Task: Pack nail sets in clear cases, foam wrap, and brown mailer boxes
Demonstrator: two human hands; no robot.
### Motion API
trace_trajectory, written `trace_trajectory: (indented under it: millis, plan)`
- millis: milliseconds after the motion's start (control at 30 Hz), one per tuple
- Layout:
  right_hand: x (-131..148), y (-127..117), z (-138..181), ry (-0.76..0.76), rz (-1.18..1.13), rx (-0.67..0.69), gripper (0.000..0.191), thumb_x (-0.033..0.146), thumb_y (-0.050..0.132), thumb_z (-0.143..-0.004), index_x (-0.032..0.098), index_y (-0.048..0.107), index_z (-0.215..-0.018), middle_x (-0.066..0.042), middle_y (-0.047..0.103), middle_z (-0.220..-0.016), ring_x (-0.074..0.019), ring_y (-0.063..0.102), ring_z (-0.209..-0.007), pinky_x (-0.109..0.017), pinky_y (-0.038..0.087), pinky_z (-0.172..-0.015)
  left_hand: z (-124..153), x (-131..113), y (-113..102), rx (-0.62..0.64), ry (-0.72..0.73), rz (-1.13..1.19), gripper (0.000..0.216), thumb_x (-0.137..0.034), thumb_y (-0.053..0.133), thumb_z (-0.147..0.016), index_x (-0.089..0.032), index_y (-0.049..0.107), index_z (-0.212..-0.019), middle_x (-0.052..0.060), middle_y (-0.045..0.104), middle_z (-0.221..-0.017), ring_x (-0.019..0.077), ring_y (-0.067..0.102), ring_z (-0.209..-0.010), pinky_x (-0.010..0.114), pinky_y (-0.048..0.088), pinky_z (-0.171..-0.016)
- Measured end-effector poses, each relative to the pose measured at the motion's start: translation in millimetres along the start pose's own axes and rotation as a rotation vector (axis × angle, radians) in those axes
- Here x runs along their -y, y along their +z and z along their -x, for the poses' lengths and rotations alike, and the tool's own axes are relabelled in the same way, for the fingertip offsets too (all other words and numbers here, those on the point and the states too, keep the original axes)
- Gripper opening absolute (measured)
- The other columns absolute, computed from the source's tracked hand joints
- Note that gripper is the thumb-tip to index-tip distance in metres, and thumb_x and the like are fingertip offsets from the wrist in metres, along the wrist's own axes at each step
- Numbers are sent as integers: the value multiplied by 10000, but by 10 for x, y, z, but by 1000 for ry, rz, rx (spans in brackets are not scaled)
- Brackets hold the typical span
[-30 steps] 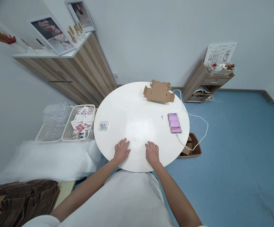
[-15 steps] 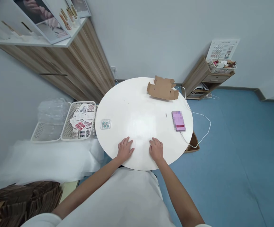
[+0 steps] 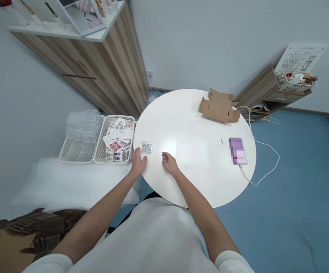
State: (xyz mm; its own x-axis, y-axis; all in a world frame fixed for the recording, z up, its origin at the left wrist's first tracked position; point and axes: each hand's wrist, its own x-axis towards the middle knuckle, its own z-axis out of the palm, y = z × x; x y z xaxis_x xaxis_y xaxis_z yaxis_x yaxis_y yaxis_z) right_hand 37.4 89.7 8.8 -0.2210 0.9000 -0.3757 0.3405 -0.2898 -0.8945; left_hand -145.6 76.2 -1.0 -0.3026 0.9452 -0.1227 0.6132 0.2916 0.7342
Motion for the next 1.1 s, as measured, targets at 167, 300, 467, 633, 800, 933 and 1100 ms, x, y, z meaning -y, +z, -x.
trace_trajectory:
  millis: [167,300,467,633,800,933,1100]
  plan:
    - [163,343,-275,96,-274,88,661,67,454,-614,252,367,-1243,-40,350,-1336,-193,379,-1190,-357,369,-930,-190,142,-23,77,-250,254,607,-161,453,-733,-158,245,-1303,108,307,-1348,212,315,-1222,353,274,-1005]
    - [188,461,-308,99,-319,116,712,52,445,-584,232,345,-1265,-40,322,-1355,-194,320,-1230,-366,315,-981,-220,184,5,102,-282,372,568,-132,446,-729,-148,304,-1279,109,381,-1307,200,388,-1176,338,309,-985]
    - [167,468,-249,89,-340,85,723,38,431,-567,212,349,-1264,-48,345,-1340,-184,330,-1225,-366,261,-1017,-186,178,30,86,-256,431,520,-115,451,-723,-171,373,-1234,93,431,-1271,193,437,-1132,345,335,-967]
    - [112,279,-91,43,-344,7,694,35,432,-576,208,369,-1245,-50,377,-1316,-169,361,-1204,-351,264,-1020,-43,9,88,109,-185,448,477,-119,440,-737,-171,406,-1210,83,464,-1241,181,451,-1119,325,359,-950]
    - [-20,-127,256,-8,-288,-97,624,53,417,-620,223,391,-1220,-31,397,-1301,-143,402,-1172,-341,295,-1011,211,-338,270,173,-81,430,427,-124,440,-752,-173,447,-1176,79,507,-1197,178,499,-1067,334,389,-926]
    - [-263,-585,626,-31,-214,-161,574,60,404,-645,237,421,-1190,-31,441,-1264,-143,451,-1129,-366,335,-986,515,-638,535,280,-14,400,389,-161,446,-775,-173,467,-1164,89,529,-1173,179,532,-1025,340,422,-891]
    - [-642,-1139,1023,-26,-157,-174,525,58,389,-653,230,464,-1143,-42,502,-1194,-147,509,-1062,-351,403,-928,921,-907,904,408,21,378,383,-174,443,-782,-169,472,-1164,94,524,-1182,181,528,-1034,334,426,-887]
